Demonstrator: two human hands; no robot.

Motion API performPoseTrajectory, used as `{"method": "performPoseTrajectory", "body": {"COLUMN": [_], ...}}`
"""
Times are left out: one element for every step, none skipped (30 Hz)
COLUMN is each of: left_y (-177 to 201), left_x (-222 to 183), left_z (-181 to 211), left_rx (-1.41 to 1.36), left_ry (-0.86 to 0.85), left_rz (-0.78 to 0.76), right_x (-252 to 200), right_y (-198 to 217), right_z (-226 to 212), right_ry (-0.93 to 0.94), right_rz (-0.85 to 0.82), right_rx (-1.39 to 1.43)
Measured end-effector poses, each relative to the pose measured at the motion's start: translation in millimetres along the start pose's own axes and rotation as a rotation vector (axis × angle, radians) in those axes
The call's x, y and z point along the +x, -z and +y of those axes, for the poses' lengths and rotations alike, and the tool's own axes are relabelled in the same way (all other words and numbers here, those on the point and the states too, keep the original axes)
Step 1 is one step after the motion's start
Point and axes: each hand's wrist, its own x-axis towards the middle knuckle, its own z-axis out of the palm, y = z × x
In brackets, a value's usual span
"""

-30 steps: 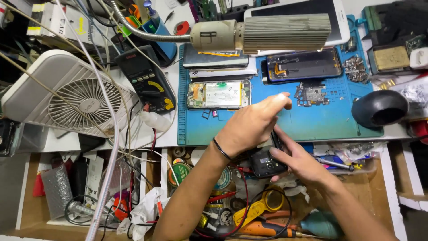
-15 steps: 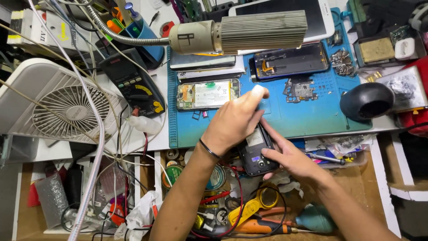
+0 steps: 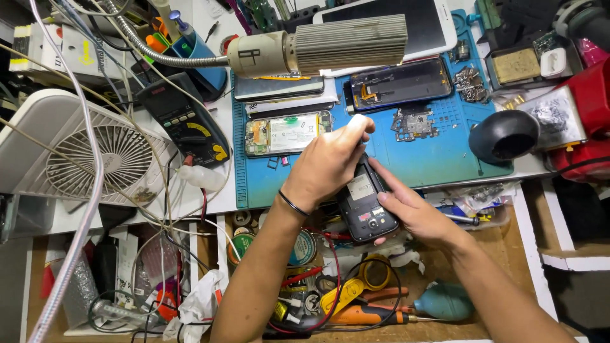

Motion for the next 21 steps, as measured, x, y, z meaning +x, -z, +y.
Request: {"method": "performPoseTrajectory", "body": {"left_y": [-1.1,-2.3,-3.6,-4.3,-5.1,-6.1,-6.3,-8.5,-11.0,-12.2,-13.6,-15.0,-12.5,-10.2,-7.7,-9.5,-11.0,-12.8,-15.8,-19.3,-22.9], "left_x": [3.3,6.1,8.8,11.2,13.7,16.8,18.0,17.7,17.8,17.0,16.5,15.9,13.9,11.7,9.3,8.0,6.3,4.8,4.0,2.8,1.4], "left_z": [1.8,3.5,4.7,6.4,7.7,8.8,8.2,8.6,8.7,8.2,7.7,7.2,9.0,10.8,12.8,10.9,9.1,7.5,4.4,1.7,-1.0], "left_rx": [0.004,0.013,0.022,0.025,0.031,0.038,0.040,0.057,0.074,0.072,0.108,0.143,0.141,0.164,0.188,0.187,0.214,0.241,0.240,0.258,0.276], "left_ry": [-0.004,-0.010,-0.016,-0.016,-0.023,-0.031,-0.032,-0.046,-0.060,-0.059,-0.060,-0.062,-0.061,-0.062,-0.063,-0.062,-0.054,-0.047,-0.048,-0.049,-0.051], "left_rz": [0.003,0.006,0.010,0.012,0.024,0.037,0.041,0.050,0.059,0.058,0.072,0.084,0.081,0.085,0.090,0.088,0.091,0.095,0.095,0.102,0.109], "right_x": [0.2,0.4,1.1,0.2,-0.4,-0.6,3.7,5.2,6.9,7.5,8.1,8.4,9.5,10.2,10.8,9.2,7.5,5.6,6.8,7.1,7.5], "right_y": [2.2,4.4,6.7,7.6,8.6,10.3,12.1,13.4,15.3,13.9,12.9,11.5,12.0,12.5,12.8,7.3,1.4,-4.2,-8.8,-13.6,-18.3], "right_z": [0.6,1.5,2.7,3.0,3.6,3.7,5.2,8.4,11.6,11.6,11.5,11.9,13.7,15.8,17.9,11.1,4.2,-2.8,-6.8,-10.4,-14.0], "right_ry": [0.006,0.032,0.059,0.060,0.094,0.130,0.132,0.146,0.160,0.157,0.156,0.155,0.153,0.153,0.153,0.152,0.129,0.107,0.107,0.090,0.073], "right_rz": [-0.001,0.012,0.025,0.022,0.043,0.064,0.061,0.088,0.114,0.116,0.126,0.138,0.141,0.163,0.185,0.186,0.212,0.238,0.239,0.297,0.355], "right_rx": [-0.002,-0.007,-0.011,-0.012,-0.016,-0.022,-0.025,-0.022,-0.018,-0.018,-0.029,-0.038,-0.036,-0.054,-0.072,-0.070,-0.112,-0.155,-0.155,-0.216,-0.278]}}
